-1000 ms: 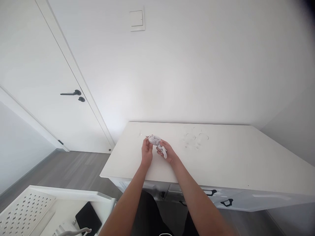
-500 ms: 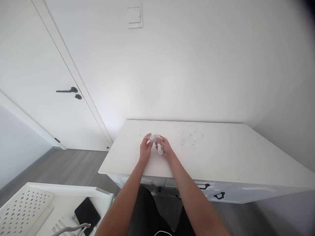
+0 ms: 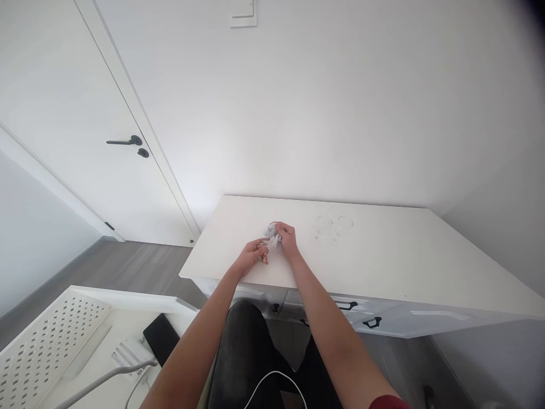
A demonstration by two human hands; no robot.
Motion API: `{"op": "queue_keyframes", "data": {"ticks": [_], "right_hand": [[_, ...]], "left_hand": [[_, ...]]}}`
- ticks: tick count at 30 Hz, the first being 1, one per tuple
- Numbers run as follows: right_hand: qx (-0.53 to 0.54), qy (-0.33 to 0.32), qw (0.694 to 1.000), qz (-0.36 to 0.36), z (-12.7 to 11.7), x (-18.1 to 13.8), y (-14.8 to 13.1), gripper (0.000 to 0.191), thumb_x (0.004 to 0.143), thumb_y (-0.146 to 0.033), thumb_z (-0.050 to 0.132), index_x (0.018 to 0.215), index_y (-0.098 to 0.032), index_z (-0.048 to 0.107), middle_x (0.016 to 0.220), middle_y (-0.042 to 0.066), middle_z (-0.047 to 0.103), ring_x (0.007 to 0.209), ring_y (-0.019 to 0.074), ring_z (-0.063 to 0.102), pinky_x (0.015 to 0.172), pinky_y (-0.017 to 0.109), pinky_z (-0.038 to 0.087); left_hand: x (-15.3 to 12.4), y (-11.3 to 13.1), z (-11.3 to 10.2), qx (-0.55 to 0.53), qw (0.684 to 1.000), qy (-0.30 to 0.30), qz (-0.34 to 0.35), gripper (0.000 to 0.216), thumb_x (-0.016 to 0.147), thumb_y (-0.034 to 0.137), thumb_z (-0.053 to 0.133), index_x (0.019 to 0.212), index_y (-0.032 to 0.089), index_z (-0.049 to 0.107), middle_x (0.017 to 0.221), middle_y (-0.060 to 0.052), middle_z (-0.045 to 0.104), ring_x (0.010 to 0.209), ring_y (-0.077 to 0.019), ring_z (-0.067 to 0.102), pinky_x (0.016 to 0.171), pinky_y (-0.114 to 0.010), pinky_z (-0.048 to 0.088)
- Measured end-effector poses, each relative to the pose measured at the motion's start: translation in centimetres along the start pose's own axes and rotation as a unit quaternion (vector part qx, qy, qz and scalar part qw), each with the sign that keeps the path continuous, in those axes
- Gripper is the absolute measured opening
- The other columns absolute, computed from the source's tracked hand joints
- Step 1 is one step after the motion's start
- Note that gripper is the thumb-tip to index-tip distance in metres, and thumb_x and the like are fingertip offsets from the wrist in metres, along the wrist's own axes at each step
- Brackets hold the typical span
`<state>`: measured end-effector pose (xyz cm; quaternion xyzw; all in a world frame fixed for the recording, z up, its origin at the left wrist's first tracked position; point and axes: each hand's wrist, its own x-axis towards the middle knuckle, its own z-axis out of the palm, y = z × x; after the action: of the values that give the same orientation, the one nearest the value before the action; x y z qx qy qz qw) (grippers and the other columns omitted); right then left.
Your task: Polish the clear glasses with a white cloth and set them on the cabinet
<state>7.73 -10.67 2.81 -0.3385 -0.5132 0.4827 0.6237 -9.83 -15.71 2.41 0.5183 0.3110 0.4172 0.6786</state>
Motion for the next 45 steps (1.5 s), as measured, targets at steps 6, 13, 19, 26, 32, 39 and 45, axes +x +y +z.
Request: {"op": "queue_keyframes", "data": {"ticks": [6, 13, 19, 26, 32, 39, 45], "right_hand": [[0.014, 0.147, 0.989, -0.013, 0.2, -0.2, 0.3, 0.042, 0.092, -0.062, 0.052, 0.100, -0.024, 0.065, 0.102, 0.006, 0.073, 0.073, 0.0153, 0.064, 0.061, 0.027, 0.048], [0.117, -0.183, 0.961, 0.171, 1.3, -1.2, -0.3, 0.036, 0.086, -0.054, 0.065, 0.109, -0.028, 0.057, 0.075, -0.002, 0.064, 0.056, 0.0185, 0.059, 0.051, 0.031, 0.047], [0.122, -0.148, 0.969, 0.157, 0.5, -1.1, -1.0, 0.055, 0.082, -0.055, 0.072, 0.128, -0.029, 0.056, 0.076, -0.002, 0.067, 0.060, 0.0186, 0.061, 0.055, 0.032, 0.050], [0.176, -0.188, 0.955, 0.145, 0.3, -1.0, -1.2, 0.053, 0.086, -0.047, 0.061, 0.134, -0.023, 0.059, 0.106, 0.007, 0.073, 0.080, 0.0250, 0.067, 0.064, 0.040, 0.055], [0.130, -0.118, 0.981, 0.082, 0.3, -0.7, 0.2, 0.058, 0.073, -0.041, 0.083, 0.127, -0.027, 0.064, 0.114, 0.006, 0.071, 0.085, 0.0210, 0.067, 0.071, 0.033, 0.055], [0.237, -0.168, 0.947, 0.138, 0.3, -1.1, -1.2, 0.053, 0.084, -0.060, 0.066, 0.124, -0.025, 0.063, 0.108, 0.008, 0.070, 0.091, 0.0246, 0.067, 0.078, 0.039, 0.056], [0.133, -0.118, 0.984, 0.022, 0.9, -1.4, -1.7, 0.042, 0.075, -0.049, 0.078, 0.106, -0.023, 0.066, 0.110, 0.006, 0.067, 0.099, 0.0240, 0.063, 0.085, 0.037, 0.053]], "left_hand": [[0.0, -1.7, -0.1, 0.108, 0.970, 0.192, 0.107, 0.051, 0.092, 0.046, 0.063, 0.135, 0.020, 0.051, 0.070, 0.007, 0.059, 0.059, -0.0128, 0.064, 0.071, -0.031, 0.052], [0.8, -2.4, -0.2, 0.177, 0.965, 0.152, 0.120, 0.034, 0.092, 0.054, 0.060, 0.100, 0.020, 0.061, 0.066, 0.003, 0.064, 0.069, -0.0194, 0.069, 0.077, -0.036, 0.052], [0.1, -1.5, 0.2, 0.117, 0.988, 0.042, 0.093, 0.043, 0.091, 0.063, 0.060, 0.090, 0.020, 0.059, 0.061, 0.004, 0.057, 0.061, -0.0176, 0.064, 0.074, -0.037, 0.051], [0.6, -1.6, 0.1, 0.102, 0.980, 0.118, 0.126, 0.050, 0.087, 0.069, 0.061, 0.076, 0.022, 0.050, 0.063, 0.006, 0.051, 0.060, -0.0134, 0.059, 0.070, -0.033, 0.051], [0.6, -1.8, 0.4, 0.121, 0.985, 0.085, 0.092, 0.048, 0.087, 0.067, 0.061, 0.078, 0.022, 0.051, 0.058, 0.007, 0.048, 0.055, -0.0121, 0.055, 0.062, -0.031, 0.048], [0.4, -2.1, 0.4, 0.158, 0.987, 0.014, 0.031, 0.034, 0.086, 0.053, 0.064, 0.083, 0.021, 0.056, 0.056, 0.008, 0.047, 0.050, -0.0116, 0.054, 0.056, -0.028, 0.044], [0.6, -2.4, 0.3, 0.157, 0.986, 0.044, 0.027, 0.018, 0.079, 0.035, 0.065, 0.076, 0.021, 0.053, 0.056, 0.007, 0.049, 0.050, -0.0119, 0.053, 0.056, -0.029, 0.045]]}}
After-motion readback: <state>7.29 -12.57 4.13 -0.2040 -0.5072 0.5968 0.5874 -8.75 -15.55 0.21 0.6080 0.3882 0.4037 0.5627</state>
